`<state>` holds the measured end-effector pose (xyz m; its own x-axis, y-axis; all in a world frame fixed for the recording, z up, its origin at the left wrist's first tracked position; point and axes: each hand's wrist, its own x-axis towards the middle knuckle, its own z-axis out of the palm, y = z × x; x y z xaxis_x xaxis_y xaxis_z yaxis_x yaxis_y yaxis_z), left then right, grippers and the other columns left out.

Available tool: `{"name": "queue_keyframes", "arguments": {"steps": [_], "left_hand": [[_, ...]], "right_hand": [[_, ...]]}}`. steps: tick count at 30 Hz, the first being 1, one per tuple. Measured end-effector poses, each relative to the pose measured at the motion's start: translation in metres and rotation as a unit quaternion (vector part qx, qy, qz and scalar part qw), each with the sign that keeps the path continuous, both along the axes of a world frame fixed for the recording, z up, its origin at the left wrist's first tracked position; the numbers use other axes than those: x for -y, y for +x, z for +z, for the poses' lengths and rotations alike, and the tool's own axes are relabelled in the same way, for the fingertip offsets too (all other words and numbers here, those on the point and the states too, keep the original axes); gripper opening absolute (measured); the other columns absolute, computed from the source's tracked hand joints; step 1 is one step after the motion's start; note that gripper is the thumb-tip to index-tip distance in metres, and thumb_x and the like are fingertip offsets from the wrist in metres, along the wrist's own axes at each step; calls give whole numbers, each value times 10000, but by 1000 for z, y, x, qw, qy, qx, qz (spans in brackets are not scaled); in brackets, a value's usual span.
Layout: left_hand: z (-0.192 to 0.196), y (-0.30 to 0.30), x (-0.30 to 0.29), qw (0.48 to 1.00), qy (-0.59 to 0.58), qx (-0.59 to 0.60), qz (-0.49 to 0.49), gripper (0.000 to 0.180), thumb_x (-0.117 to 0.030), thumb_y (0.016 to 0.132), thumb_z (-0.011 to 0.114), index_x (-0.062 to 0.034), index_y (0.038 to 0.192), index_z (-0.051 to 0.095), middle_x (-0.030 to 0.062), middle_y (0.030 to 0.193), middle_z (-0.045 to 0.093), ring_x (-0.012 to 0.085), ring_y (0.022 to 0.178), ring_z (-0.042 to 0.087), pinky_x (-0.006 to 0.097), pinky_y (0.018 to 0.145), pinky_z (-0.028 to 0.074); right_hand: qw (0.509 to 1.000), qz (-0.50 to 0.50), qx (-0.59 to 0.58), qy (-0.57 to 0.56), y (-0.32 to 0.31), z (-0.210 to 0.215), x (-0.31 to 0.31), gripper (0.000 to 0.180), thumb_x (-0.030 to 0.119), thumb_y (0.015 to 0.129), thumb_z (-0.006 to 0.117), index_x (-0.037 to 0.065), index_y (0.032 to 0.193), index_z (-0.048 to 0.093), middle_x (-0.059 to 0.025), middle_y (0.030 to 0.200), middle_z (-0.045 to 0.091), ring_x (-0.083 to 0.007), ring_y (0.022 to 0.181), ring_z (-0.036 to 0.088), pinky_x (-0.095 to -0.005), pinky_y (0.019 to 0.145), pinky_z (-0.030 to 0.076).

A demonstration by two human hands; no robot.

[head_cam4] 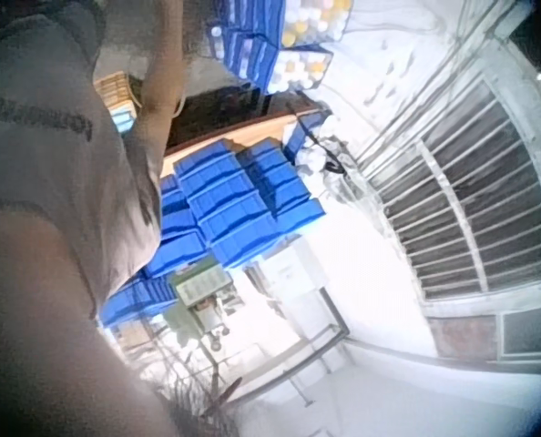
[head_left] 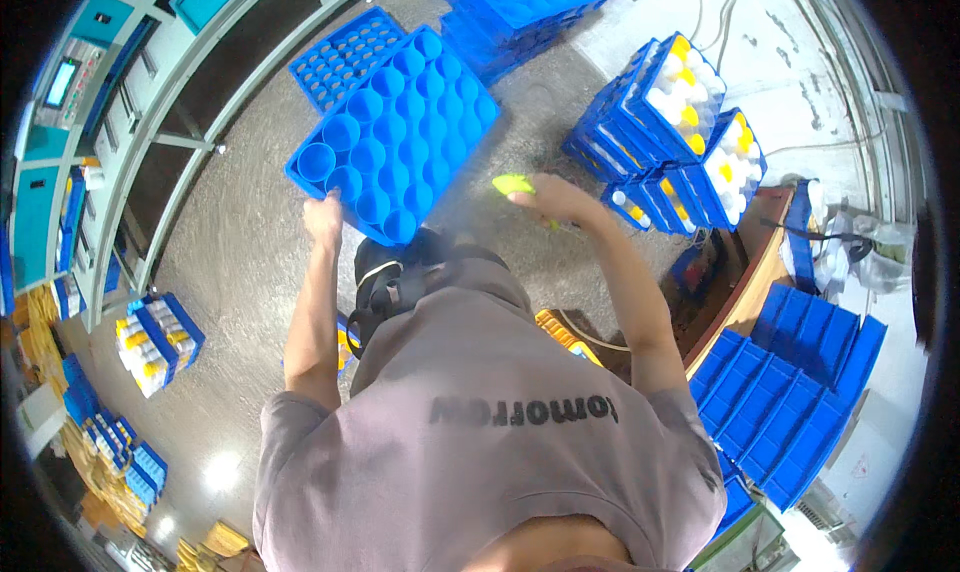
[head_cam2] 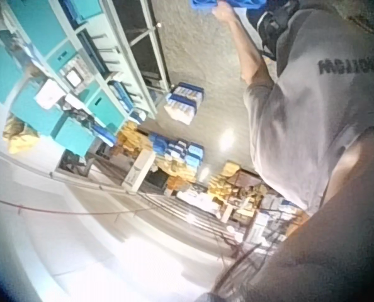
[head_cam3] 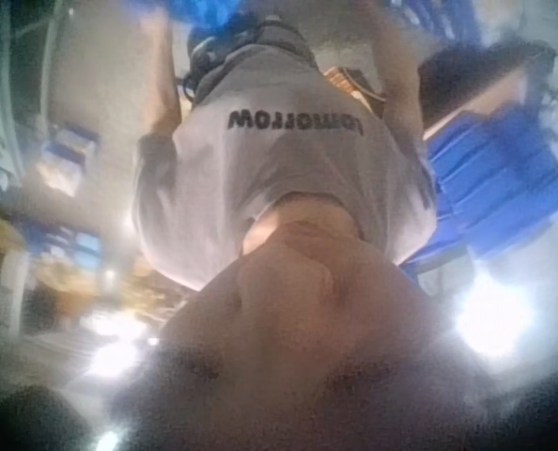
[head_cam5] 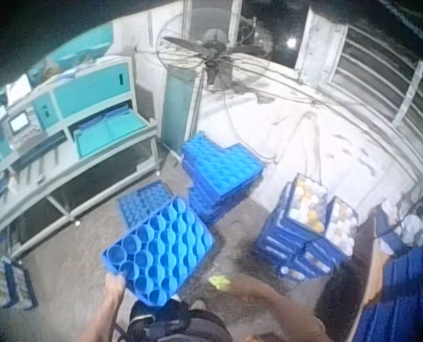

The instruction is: The person assembles blue plastic trays by inserting cylindrical foam inserts into tray cavities, then places the trays into a machine. They also use a handheld scanner on the trays and move stacks of trays and crates around the workspace.

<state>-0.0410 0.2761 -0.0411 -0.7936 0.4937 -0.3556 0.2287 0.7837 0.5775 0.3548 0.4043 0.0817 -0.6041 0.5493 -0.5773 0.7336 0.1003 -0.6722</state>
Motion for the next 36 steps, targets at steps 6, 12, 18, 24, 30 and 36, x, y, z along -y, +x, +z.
{"name": "queue_keyframes", "arguments": {"steps": [6, 12, 18, 24, 30, 36], "left_hand": [[-9, -2, -20, 998, -31, -12, 44, 381, -330, 790, 700, 23, 928, 739, 258, 926, 723, 397, 934, 709, 464, 855, 531], [-17, 3, -39, 998, -33, -39, 31, 420, -336, 766, 688, 44, 943, 724, 302, 974, 699, 429, 989, 684, 480, 898, 518], [-9, -4, -43, 999, 9, -27, 35, 416, -307, 787, 686, 38, 1020, 705, 287, 987, 705, 425, 1011, 679, 462, 888, 519], [-8, -33, -53, 992, 90, 73, 57, 281, -253, 852, 703, 8, 949, 741, 193, 889, 740, 284, 830, 716, 418, 791, 528], [-47, -101, -100, 939, 237, 235, 77, 193, -126, 908, 656, 21, 1024, 702, 90, 901, 720, 207, 797, 661, 377, 745, 515], [-57, -205, -201, 826, 385, 315, 266, 177, -77, 912, 650, -29, 1079, 677, 42, 938, 684, 178, 788, 629, 330, 675, 499]], "right_hand": [[998, 33, 34, -41, -26, 30, 22, 578, 513, 919, 591, -32, 1110, 606, -170, 784, 666, -252, 645, 670, -401, 597, 514], [991, 32, 33, 126, -31, 69, 23, 579, 509, 939, 576, 2, 1219, 570, -181, 754, 657, -333, 728, 669, -450, 652, 500], [954, 66, 43, 290, -22, 88, 3, 566, 493, 949, 578, 15, 1251, 542, -244, 797, 671, -431, 759, 663, -497, 654, 508], [938, 8, 147, 313, -26, 94, -65, 486, 469, 956, 580, 35, 1172, 548, -229, 778, 671, -432, 741, 664, -509, 636, 512], [902, -58, 141, 403, -99, 94, -164, 456, 454, 959, 581, 9, 1048, 542, -224, 738, 665, -432, 718, 662, -521, 626, 511], [931, -73, 239, 266, -203, 74, -266, 495, 422, 955, 586, 54, 1283, 537, -266, 876, 696, -448, 832, 683, -522, 735, 549]]}}
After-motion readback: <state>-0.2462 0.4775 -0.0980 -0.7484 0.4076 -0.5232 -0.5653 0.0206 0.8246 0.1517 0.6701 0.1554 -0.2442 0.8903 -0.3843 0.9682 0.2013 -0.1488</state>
